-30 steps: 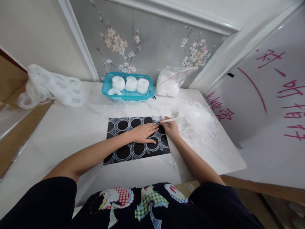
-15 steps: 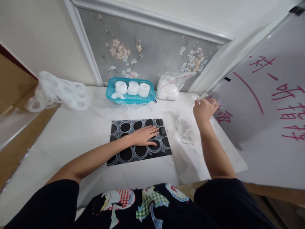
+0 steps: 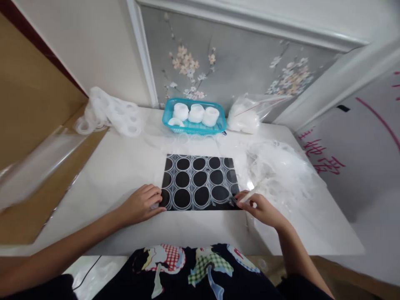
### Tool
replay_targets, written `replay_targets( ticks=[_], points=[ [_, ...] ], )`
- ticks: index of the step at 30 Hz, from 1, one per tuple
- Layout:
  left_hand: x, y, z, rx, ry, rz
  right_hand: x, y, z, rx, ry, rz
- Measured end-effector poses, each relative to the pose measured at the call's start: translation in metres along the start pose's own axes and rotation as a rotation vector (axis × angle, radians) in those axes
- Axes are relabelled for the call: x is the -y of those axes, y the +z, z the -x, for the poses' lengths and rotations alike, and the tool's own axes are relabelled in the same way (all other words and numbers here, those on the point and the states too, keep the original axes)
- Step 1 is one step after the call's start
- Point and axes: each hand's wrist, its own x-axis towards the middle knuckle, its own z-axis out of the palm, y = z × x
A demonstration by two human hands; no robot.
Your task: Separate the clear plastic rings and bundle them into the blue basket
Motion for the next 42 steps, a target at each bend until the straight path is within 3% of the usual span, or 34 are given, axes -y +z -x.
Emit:
replay_targets(
  ticks=[3, 5, 12, 21, 26, 30, 33, 35, 39, 42],
  points=[
    [-0.005, -0.005, 0.011, 0.063, -0.031, 0.036, 0.004, -0.001, 0.001, 0.087, -0.024, 0.066],
    [-0.009, -0.008, 0.011, 0.045, -0.014, 0.053, 0.005, -0.009, 0.001, 0.098, -0.039, 0.11],
    [-0.02, -0.015, 0.003, -0.111, 0.142, 0.075, 0.007, -0.034, 0.02, -0.131, 0.016, 0.224],
    [-0.032, -0.02, 0.005, -0.159, 0.112, 0.11, 0.016, -0.012, 0.039, -0.33, 0.025, 0.269],
    [-0.033, -0.019, 0.008, -0.097, 0.118, 0.092, 0.016, -0.006, 0.044, -0.26, 0.045, 0.262],
    [-0.038, -0.02, 0.015, -0.123, 0.102, 0.124, 0.015, -0.007, 0.056, -0.315, 0.073, 0.309],
    [-0.039, -0.015, 0.017, -0.105, 0.062, 0.12, 0.011, -0.009, 0.059, -0.287, 0.04, 0.276],
    [-0.037, -0.007, 0.016, -0.098, 0.008, 0.105, 0.008, -0.007, 0.051, -0.313, -0.006, 0.245],
    [-0.026, 0.009, 0.008, -0.195, -0.215, 0.087, 0.017, 0.012, 0.004, -0.531, -0.117, 0.069],
    [-0.017, 0.016, 0.001, -0.246, -0.336, 0.016, 0.045, 0.042, -0.053, -0.36, -0.251, -0.091]
  ],
)
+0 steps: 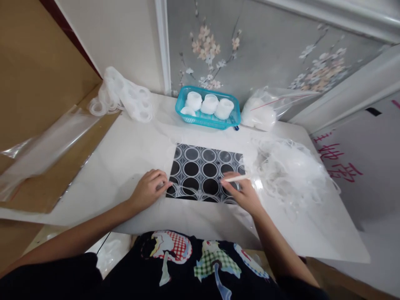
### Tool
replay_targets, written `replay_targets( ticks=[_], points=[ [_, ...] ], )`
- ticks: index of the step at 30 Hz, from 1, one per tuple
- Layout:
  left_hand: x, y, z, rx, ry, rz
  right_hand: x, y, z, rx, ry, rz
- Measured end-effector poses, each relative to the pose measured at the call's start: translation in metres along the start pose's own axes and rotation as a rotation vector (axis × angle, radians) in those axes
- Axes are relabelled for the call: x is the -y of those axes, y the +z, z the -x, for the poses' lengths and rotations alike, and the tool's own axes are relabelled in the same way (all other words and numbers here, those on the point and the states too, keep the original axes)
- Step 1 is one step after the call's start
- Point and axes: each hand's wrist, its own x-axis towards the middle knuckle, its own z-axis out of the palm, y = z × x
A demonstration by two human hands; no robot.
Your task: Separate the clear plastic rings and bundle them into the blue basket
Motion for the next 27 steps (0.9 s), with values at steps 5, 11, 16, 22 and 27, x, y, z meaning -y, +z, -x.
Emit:
replay_targets(
  ticks=[5, 11, 16, 22, 27],
  points=[
    [0.0, 0.006, 0.003, 0.027, 0.175, -0.198, 0.018, 0.088, -0.065, 0.224, -0.088, -0.198],
    [-0.007, 0.015, 0.022, 0.15, 0.375, -0.224, 0.009, 0.129, -0.075, 0.244, -0.037, -0.259],
    [-0.002, 0.025, 0.027, 0.212, 0.4, -0.172, 0.006, 0.128, -0.073, 0.248, -0.055, -0.222],
    [-0.006, 0.022, 0.021, 0.358, 0.36, -0.096, 0.001, 0.132, -0.063, 0.229, -0.326, -0.01],
    [-0.003, 0.017, 0.016, 0.443, 0.334, -0.016, -0.002, 0.115, -0.102, 0.055, -0.568, 0.284]
  ],
)
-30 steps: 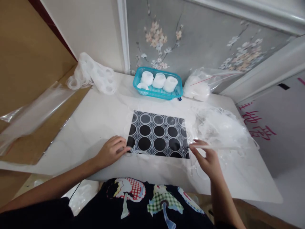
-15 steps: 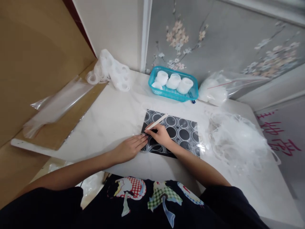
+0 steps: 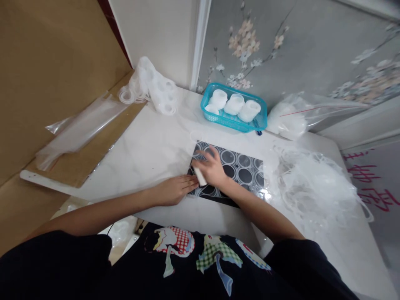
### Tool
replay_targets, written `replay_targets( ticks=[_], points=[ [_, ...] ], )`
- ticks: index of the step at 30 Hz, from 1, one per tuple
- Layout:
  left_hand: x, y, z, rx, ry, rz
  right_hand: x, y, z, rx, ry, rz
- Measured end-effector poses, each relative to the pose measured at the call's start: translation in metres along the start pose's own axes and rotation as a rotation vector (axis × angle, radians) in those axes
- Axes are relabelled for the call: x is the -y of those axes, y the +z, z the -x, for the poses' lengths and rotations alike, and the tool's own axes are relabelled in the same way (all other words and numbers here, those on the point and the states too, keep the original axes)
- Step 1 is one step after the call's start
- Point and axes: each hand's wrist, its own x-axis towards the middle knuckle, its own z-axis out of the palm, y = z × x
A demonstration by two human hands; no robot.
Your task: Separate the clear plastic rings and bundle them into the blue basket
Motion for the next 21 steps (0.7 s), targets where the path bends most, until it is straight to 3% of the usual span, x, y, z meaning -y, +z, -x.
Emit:
replay_targets(
  ticks=[2, 4, 5, 7, 10, 14, 21],
  points=[
    [0.002, -0.001, 0.0, -0.005, 0.05, -0.029, -0.019, -0.018, -0.019, -0.364, 0.239, 0.105],
    [0.003, -0.002, 0.0, -0.046, 0.08, -0.07, -0.028, -0.036, -0.025, -0.486, 0.33, 0.116],
    [0.003, -0.003, -0.002, -0.073, 0.075, -0.084, -0.028, -0.043, -0.02, -0.446, 0.348, 0.063],
    [0.0, -0.005, -0.007, -0.121, 0.057, -0.103, -0.018, -0.048, 0.002, -0.235, 0.356, -0.126],
    [-0.004, -0.006, -0.018, -0.178, 0.087, -0.132, 0.006, -0.041, 0.042, -0.032, 0.461, -0.381],
    [-0.002, -0.003, -0.03, -0.172, 0.119, -0.162, 0.018, -0.033, 0.064, -0.052, 0.506, -0.414],
    [0.006, -0.007, -0.036, -0.211, -0.232, -0.152, 0.006, -0.039, 0.064, -0.024, 0.458, -0.436]
  ],
)
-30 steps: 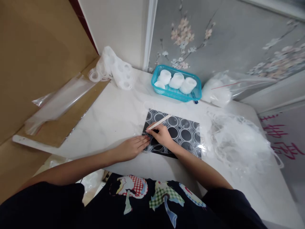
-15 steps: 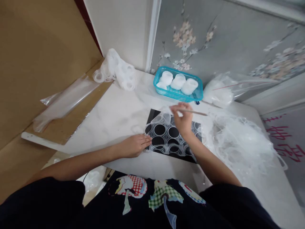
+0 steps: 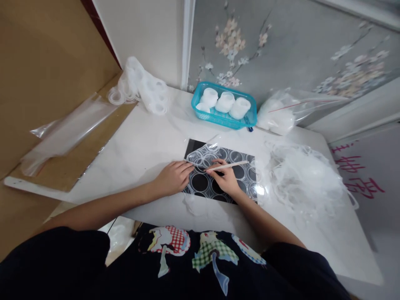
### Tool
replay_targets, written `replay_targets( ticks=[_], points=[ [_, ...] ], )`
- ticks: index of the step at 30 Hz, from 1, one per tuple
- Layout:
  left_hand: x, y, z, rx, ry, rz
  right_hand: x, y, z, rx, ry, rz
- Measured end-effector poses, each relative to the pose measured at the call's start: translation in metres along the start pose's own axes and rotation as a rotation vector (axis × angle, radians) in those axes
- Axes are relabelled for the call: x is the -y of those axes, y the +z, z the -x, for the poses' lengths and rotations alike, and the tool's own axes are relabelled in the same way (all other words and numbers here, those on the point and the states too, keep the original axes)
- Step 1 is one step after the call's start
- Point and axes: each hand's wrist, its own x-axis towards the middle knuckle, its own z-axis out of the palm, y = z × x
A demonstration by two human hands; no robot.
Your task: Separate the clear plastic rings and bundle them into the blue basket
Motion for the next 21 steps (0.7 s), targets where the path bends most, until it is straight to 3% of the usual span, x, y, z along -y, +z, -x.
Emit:
replay_targets(
  ticks=[3, 6, 8, 10, 12, 15, 18, 21],
  points=[
    [0.009, -0.001, -0.012, 0.024, -0.111, 0.093, 0.0, -0.001, 0.005, -0.162, 0.008, -0.007],
    [0.027, 0.0, -0.029, 0.016, -0.462, 0.335, 0.0, -0.001, 0.009, -0.304, 0.033, 0.024],
    [0.039, 0.0, -0.036, -0.014, -0.719, 0.55, 0.0, -0.001, 0.009, -0.238, 0.037, 0.034],
    [0.045, 0.0, -0.039, -0.081, -0.816, 0.677, -0.002, 0.0, 0.006, -0.121, 0.032, 0.032],
    [0.041, -0.001, -0.037, -0.183, -0.739, 0.66, -0.005, 0.002, 0.004, -0.032, 0.028, 0.029],
    [0.02, -0.007, -0.028, -0.246, -0.419, 0.508, -0.007, 0.003, 0.001, 0.039, 0.025, 0.036],
    [-0.006, -0.01, -0.019, -0.114, 0.004, 0.41, -0.008, 0.002, -0.002, 0.063, 0.025, 0.046],
    [-0.026, -0.002, -0.013, 0.035, 0.304, 0.327, -0.008, 0.0, -0.002, 0.081, 0.022, 0.054]
  ],
)
